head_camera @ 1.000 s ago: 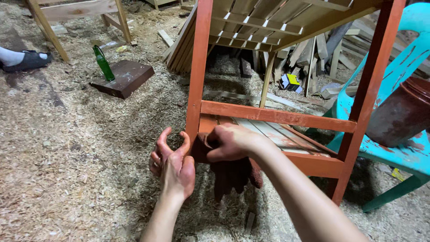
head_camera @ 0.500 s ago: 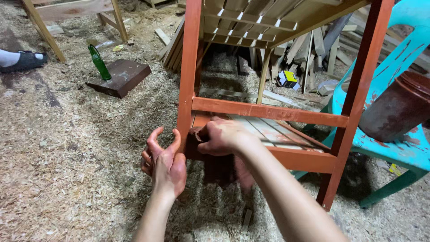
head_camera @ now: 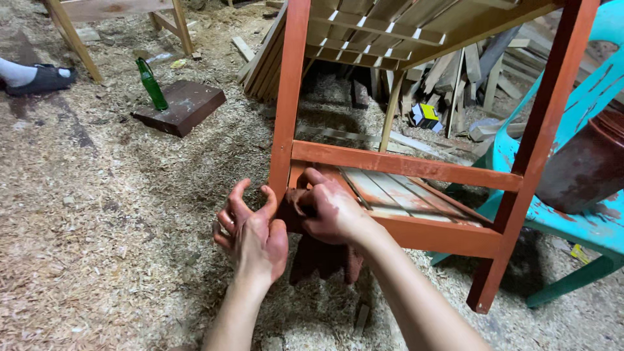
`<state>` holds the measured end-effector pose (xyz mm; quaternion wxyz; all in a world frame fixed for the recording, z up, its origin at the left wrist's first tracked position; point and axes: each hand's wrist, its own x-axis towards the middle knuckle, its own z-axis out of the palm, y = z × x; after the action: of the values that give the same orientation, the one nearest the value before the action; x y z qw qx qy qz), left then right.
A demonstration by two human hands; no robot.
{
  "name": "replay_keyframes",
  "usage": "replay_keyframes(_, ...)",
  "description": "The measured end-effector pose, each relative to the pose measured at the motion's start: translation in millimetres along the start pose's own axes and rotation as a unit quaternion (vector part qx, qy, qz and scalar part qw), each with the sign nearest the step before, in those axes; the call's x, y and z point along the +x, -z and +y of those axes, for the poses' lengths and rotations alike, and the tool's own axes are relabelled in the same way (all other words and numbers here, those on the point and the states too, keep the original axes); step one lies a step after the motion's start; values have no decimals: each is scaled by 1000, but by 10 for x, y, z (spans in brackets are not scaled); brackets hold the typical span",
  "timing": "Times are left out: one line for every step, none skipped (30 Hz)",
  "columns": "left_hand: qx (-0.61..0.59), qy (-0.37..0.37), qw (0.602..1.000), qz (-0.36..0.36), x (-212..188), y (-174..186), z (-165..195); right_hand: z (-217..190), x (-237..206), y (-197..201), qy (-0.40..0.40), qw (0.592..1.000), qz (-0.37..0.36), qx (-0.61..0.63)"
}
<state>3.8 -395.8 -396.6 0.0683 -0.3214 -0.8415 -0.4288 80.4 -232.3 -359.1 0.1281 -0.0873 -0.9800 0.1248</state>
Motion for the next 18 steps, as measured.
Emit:
replay_keyframes(-3,-3,1000,2,-12,-2,12,-7,-13,2,10,1000,7,-1)
replay_keyframes(-5,-7,1000,5,-21,-1,18,-35,-14,4,21,1000,16,-2)
replay_keyframes(-6,-12,1000,10,-27,-1,20,-75,6,2,-13,1000,9,-4)
replay_keyframes(-15,-8,1000,6,-35,0,19,-130,37,-5,-47,999,2,-5)
replay_keyframes(-24,-4,1000,4,-37,-2,18,-174,80,-8,-80,997,-2,-6)
replay_keyframes(-33,-1,999,2,-38,-1,15,-213,126,-10,-104,994,-21,-12)
replay_keyframes(-31,1,1000,2,-33,-2,14,-239,160,-12,-127,991,-39,-19)
replay_keyframes(-28,3,1000,1,-25,0,13,-252,186,-12,-152,986,-55,-26)
replay_keyframes(-27,4,1000,0,-13,2,11,-252,199,-13,-133,989,-53,-32)
replay_keyframes(-27,16,999,-10,-11,6,8,-241,202,-14,-115,991,-53,-38)
replay_keyframes(-27,26,999,-20,-13,5,4,-222,201,-16,-97,993,-53,-44)
replay_keyframes(-27,35,999,-26,12,6,-4,-197,185,-16,-66,997,-35,-37)
replay_keyframes(-25,37,999,-27,29,10,-14,-174,152,-20,-35,999,-18,-28)
replay_keyframes(-22,40,999,-29,31,11,-32,-152,124,-24,-4,1000,-1,-19)
replay_keyframes(-20,44,998,-31,35,5,-55,-128,110,-22,5,1000,-6,-20)
replay_keyframes(-16,39,999,-27,34,-8,-81,-108,97,-19,13,1000,-11,-21)
replay_keyframes(-13,33,999,-24,22,-31,-107,-85,63,-14,20,999,-16,-22)
replay_keyframes(-9,29,999,-21,13,-49,-140,-58,4,3,29,999,-25,20)
